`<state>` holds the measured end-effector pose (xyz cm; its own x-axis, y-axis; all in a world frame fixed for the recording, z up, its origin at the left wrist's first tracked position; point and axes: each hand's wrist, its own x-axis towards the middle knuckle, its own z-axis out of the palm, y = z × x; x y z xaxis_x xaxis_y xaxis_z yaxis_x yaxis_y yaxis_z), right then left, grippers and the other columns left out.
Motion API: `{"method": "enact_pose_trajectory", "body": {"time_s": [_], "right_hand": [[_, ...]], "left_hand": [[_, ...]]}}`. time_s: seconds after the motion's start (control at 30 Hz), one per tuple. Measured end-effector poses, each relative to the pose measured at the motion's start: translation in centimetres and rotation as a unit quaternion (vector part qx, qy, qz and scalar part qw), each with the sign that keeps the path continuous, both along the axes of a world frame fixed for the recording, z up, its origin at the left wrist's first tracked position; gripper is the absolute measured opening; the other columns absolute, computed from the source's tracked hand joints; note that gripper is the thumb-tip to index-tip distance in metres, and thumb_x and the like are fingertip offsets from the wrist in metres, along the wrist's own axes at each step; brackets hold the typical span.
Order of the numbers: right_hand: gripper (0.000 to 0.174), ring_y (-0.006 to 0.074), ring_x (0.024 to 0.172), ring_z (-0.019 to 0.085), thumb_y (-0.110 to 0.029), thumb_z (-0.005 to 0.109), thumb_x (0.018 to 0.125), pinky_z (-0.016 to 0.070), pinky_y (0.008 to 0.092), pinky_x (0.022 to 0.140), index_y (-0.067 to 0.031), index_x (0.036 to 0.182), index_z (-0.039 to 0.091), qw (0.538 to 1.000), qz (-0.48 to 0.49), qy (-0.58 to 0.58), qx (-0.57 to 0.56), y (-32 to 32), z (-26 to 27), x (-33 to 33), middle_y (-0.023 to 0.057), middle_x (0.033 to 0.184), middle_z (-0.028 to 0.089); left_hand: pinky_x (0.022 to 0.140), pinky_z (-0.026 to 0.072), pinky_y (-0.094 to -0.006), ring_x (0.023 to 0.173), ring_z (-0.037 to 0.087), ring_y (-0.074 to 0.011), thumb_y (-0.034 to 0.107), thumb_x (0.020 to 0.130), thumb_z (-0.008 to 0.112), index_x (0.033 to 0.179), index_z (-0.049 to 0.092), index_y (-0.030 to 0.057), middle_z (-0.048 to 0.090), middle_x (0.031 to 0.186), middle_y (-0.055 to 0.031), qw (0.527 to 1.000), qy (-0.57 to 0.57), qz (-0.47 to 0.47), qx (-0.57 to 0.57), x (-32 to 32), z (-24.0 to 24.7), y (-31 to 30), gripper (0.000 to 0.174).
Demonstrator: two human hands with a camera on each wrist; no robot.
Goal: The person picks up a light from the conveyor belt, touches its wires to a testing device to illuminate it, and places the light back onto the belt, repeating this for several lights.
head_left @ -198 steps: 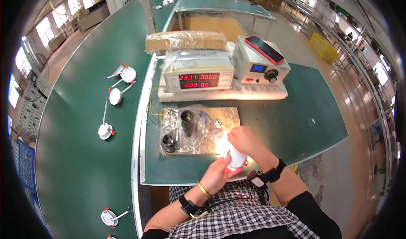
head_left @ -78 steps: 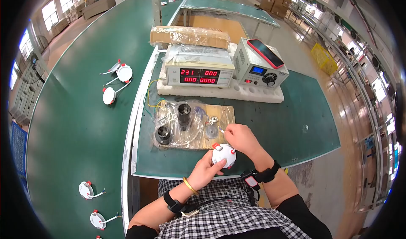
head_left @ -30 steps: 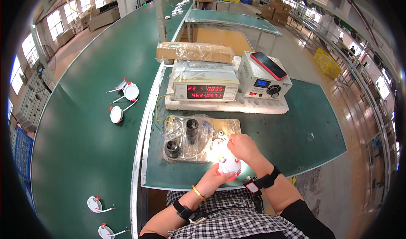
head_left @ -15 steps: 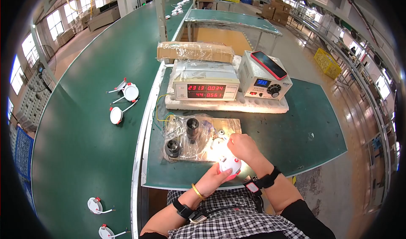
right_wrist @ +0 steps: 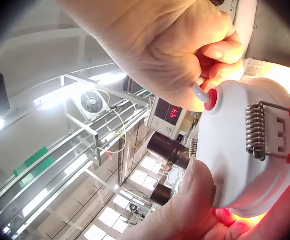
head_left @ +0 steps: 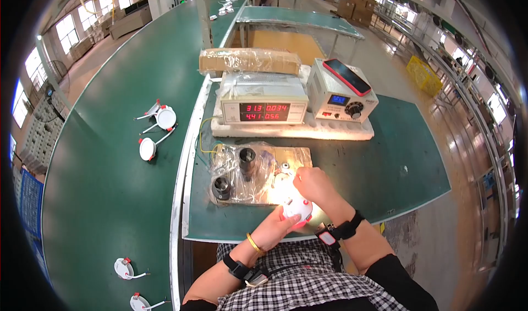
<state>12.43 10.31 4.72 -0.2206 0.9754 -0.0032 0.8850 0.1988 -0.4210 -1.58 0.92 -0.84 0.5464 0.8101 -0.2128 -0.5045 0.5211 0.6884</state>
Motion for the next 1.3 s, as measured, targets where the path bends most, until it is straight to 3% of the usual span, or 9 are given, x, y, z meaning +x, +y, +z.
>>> {"method": "enact_pose_trajectory", "body": {"time_s": [0.1, 0.4, 0.57, 0.67, 1.03, 1.13, 1.2, 1.23, 1.3], "right_hand": [[0.023, 0.0405, 0.077, 0.064, -0.017, 0.052, 0.078, 0.0512, 0.0484, 0.073, 0.0013, 0.079, 0.067, 1.0, -0.005, -0.013, -0.018, 0.1, 0.0, -0.1, 0.024, 0.08, 0.065], [0.023, 0.0381, 0.076, 0.066, -0.016, 0.053, 0.078, 0.0518, 0.0469, 0.072, 0.0017, 0.08, 0.067, 0.998, -0.009, -0.011, -0.054, 0.1, 0.7, -0.2, 0.0235, 0.079, 0.066], [0.023, 0.0378, 0.077, 0.066, -0.017, 0.053, 0.078, 0.0521, 0.0465, 0.072, 0.0011, 0.081, 0.068, 0.998, -0.005, -0.023, -0.051, 0.1, 0.8, -0.2, 0.0232, 0.079, 0.066], [0.023, 0.0381, 0.078, 0.066, -0.017, 0.054, 0.078, 0.0525, 0.0462, 0.072, 0.0009, 0.081, 0.068, 0.999, -0.005, -0.023, -0.046, 0.1, 0.7, -0.2, 0.023, 0.079, 0.066], [0.023, 0.0387, 0.078, 0.066, -0.017, 0.054, 0.079, 0.0528, 0.0468, 0.072, -0.0001, 0.085, 0.068, 0.998, -0.002, -0.027, -0.053, 0.2, 0.5, -0.2, 0.0228, 0.082, 0.067], [0.025, 0.0395, 0.076, 0.065, -0.021, 0.054, 0.082, 0.0532, 0.0438, 0.072, 0.0011, 0.084, 0.066, 0.999, -0.001, 0.01, -0.039, -0.7, 1.7, 0.0, 0.022, 0.08, 0.066], [0.032, 0.0345, 0.083, 0.066, -0.025, 0.058, 0.086, 0.0523, 0.0386, 0.077, 0.0043, 0.097, 0.063, 0.972, -0.013, 0.21, -0.101, -1.4, 3.3, 0.3, 0.0202, 0.087, 0.067], [0.032, 0.0345, 0.083, 0.066, -0.025, 0.058, 0.086, 0.0523, 0.0386, 0.077, 0.0043, 0.097, 0.063, 0.972, -0.009, 0.21, -0.101, -1.8, 3.5, 0.7, 0.0202, 0.087, 0.067], [0.052, 0.027, 0.098, 0.063, -0.023, 0.065, 0.085, 0.0497, 0.0354, 0.085, 0.0059, 0.124, 0.049, 0.928, 0.051, 0.365, -0.058, -3.2, 3.3, 1.4, 0.0188, 0.107, 0.063]], "left_hand": [[0.09, 0.0474, -0.028, 0.104, 0.058, -0.0142, 0.008, 0.088, 0.064, 0.125, 0.045, -0.0017, 0.059, 0.117, -0.0065, 0.998, 0.035, 0.012, 0.047, 0.0, 0.7, -0.2, 0.043], [0.092, 0.046, -0.0284, 0.107, 0.057, -0.0136, 0.006, 0.086, 0.066, 0.123, 0.046, -0.0013, 0.059, 0.117, -0.0079, 0.997, 0.045, -0.002, 0.058, 0.0, 1.1, 0.1, 0.042], [0.103, 0.0422, -0.0341, 0.118, 0.051, -0.019, 0.008, 0.094, 0.055, 0.133, 0.035, -0.0011, 0.05, 0.129, -0.0101, 0.999, 0.025, -0.007, 0.02, -0.2, 1.0, -0.1, 0.045], [0.102, 0.0432, -0.0316, 0.115, 0.053, -0.0174, 0.009, 0.097, 0.05, 0.131, 0.035, -0.002, 0.049, 0.129, -0.0101, 0.999, 0.023, 0.004, 0.021, 0.1, 1.0, -0.1, 0.04], [0.107, 0.0392, -0.0345, 0.122, 0.047, -0.0184, 0.009, 0.097, 0.048, 0.133, 0.033, 0.001, 0.045, 0.133, -0.0092, 1.0, 0.013, -0.008, 0.016, -0.1, 1.0, -0.1, 0.039], [0.107, 0.0391, -0.0359, 0.123, 0.047, -0.0188, 0.01, 0.098, 0.047, 0.135, 0.033, 0.0023, 0.045, 0.134, -0.0089, 1.0, 0.006, -0.016, 0.023, -0.3, 1.1, 0.0, 0.041], [0.107, 0.0391, -0.0368, 0.123, 0.047, -0.019, 0.011, 0.098, 0.047, 0.136, 0.032, 0.0031, 0.045, 0.134, -0.0088, 0.999, 0.006, -0.015, 0.033, -0.7, 1.4, 0.1, 0.042], [0.106, 0.0393, -0.0374, 0.123, 0.047, -0.0194, 0.014, 0.099, 0.045, 0.137, 0.032, 0.0036, 0.045, 0.135, -0.009, 0.999, -0.024, 0.015, 0.021, -0.9, 1.8, 0.0, 0.042], [0.106, 0.0396, -0.038, 0.122, 0.048, -0.0197, 0.017, 0.1, 0.043, 0.138, 0.032, 0.0042, 0.045, 0.135, -0.0091, 0.997, -0.052, 0.05, 0.007, -1.5, 3.0, -0.3, 0.042]]}}
